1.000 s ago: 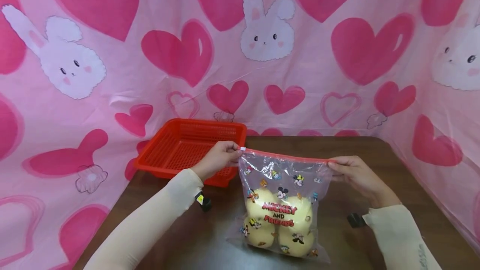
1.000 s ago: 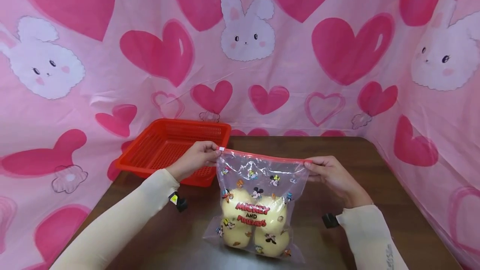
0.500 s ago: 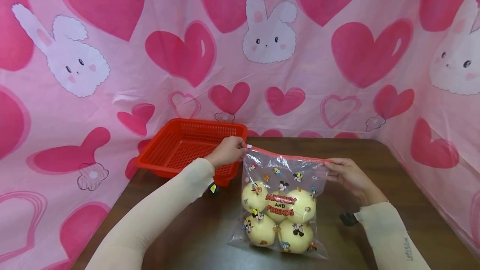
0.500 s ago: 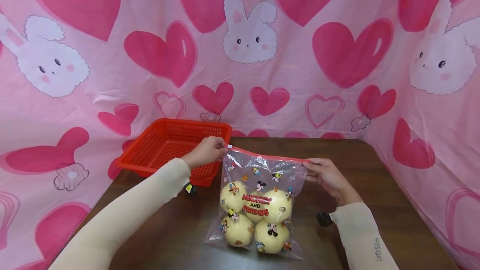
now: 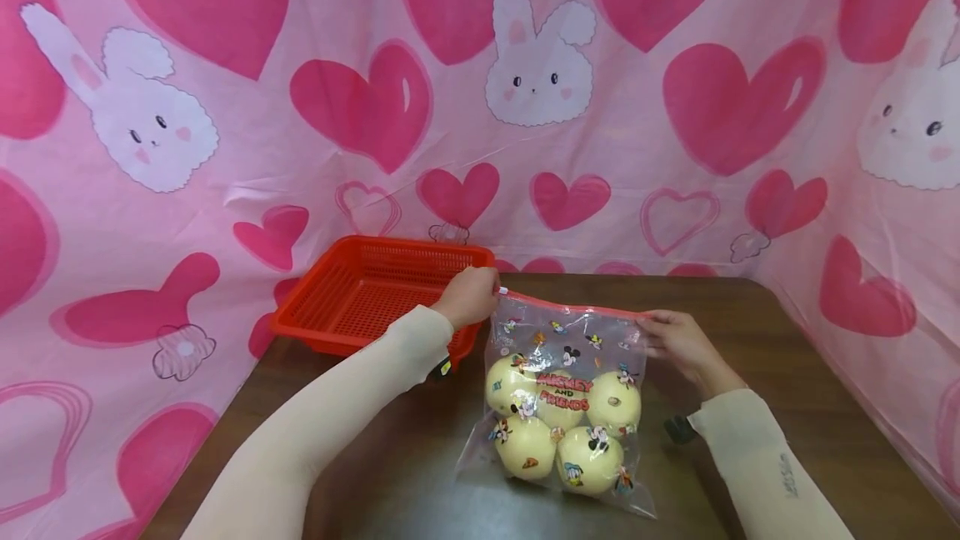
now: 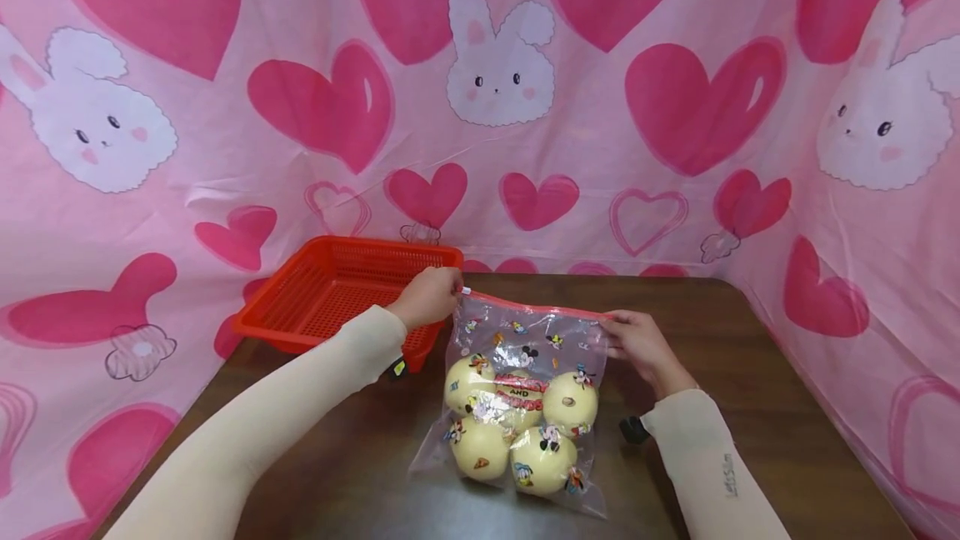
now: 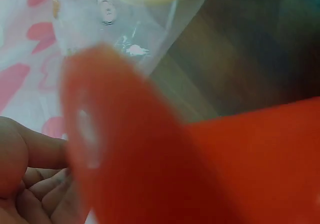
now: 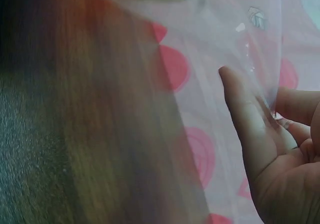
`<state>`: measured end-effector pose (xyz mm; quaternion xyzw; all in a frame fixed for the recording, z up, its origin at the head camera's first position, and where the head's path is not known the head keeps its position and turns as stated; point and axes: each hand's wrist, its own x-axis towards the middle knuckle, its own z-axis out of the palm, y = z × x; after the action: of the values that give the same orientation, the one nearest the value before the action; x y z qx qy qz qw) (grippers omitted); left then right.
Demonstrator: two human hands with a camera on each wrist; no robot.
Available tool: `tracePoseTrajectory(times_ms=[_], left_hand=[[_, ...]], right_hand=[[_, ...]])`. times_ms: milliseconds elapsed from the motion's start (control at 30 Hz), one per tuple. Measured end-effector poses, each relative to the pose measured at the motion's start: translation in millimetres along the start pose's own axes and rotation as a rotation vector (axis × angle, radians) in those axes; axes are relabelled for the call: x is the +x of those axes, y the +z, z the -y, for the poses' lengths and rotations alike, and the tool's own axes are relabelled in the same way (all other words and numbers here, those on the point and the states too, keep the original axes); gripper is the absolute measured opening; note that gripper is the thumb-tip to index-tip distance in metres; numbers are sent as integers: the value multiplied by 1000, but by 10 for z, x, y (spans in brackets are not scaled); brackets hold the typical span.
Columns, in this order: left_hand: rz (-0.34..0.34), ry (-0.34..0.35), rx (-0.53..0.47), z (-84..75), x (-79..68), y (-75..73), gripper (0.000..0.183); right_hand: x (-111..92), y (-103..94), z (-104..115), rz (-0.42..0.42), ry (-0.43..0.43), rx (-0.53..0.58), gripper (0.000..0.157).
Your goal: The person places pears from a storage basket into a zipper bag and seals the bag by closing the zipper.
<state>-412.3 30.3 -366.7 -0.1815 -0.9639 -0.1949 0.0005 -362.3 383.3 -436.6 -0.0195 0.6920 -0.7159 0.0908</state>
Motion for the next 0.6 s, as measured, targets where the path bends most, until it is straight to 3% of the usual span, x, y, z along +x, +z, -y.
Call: tracePoseTrajectory(times_ms=[233, 467, 600], left_hand=[[30, 6, 94, -78, 112, 4, 22], [159, 50, 201, -164, 169, -27, 30], [188, 40, 226, -175, 223, -6, 29]], right_hand=[[161, -34, -89, -56, 24, -47, 32], [320, -57, -159, -78, 50, -37, 22], [400, -87, -206, -69, 65, -19, 16]])
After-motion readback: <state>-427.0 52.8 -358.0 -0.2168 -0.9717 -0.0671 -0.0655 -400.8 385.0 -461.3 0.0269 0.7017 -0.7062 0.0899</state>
